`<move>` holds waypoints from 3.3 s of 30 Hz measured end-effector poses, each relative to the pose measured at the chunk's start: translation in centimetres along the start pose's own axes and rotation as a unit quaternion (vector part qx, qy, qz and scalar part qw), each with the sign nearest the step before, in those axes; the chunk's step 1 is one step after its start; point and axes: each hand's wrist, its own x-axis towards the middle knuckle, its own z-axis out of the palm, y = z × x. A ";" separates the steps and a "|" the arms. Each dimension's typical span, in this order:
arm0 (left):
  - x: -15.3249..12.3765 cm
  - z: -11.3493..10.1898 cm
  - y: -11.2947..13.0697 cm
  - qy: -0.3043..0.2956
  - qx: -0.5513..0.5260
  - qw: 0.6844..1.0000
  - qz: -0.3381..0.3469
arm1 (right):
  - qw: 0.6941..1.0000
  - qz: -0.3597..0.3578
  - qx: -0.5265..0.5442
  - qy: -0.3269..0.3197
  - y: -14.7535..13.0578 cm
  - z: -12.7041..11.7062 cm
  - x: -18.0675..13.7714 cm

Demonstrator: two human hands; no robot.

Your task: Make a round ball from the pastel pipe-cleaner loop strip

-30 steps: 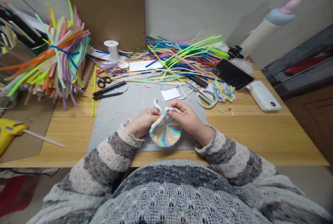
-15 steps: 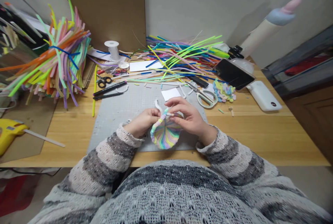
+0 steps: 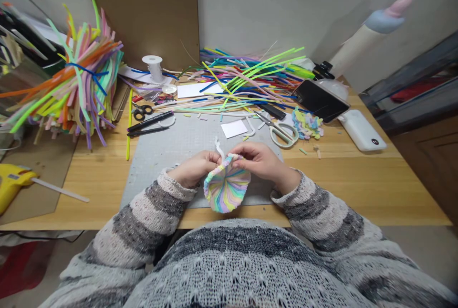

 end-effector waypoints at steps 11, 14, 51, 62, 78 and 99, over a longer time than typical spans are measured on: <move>0.4 -0.3 0.0 0.011 -0.031 0.999 0.009 | 0.975 -0.156 -0.110 0.111 -0.1 0.5 0.3; 0.4 -0.1 -0.1 0.003 -0.030 1.000 0.004 | 0.982 -0.142 -0.092 0.083 0.1 0.6 0.2; -1.5 0.3 1.1 0.250 0.392 0.798 0.383 | 0.877 -0.292 -0.349 0.158 -0.3 0.4 -0.9; -1.2 0.1 0.6 0.310 0.483 0.633 0.520 | 0.854 -0.358 -0.352 0.135 0.2 0.3 -0.8; -0.9 0.9 -0.1 0.255 0.338 0.773 0.472 | 0.941 0.159 0.294 0.056 2.0 1.9 0.5; -1.0 -0.2 0.2 0.264 0.478 0.607 0.577 | 0.890 0.236 0.379 0.091 2.2 2.3 0.7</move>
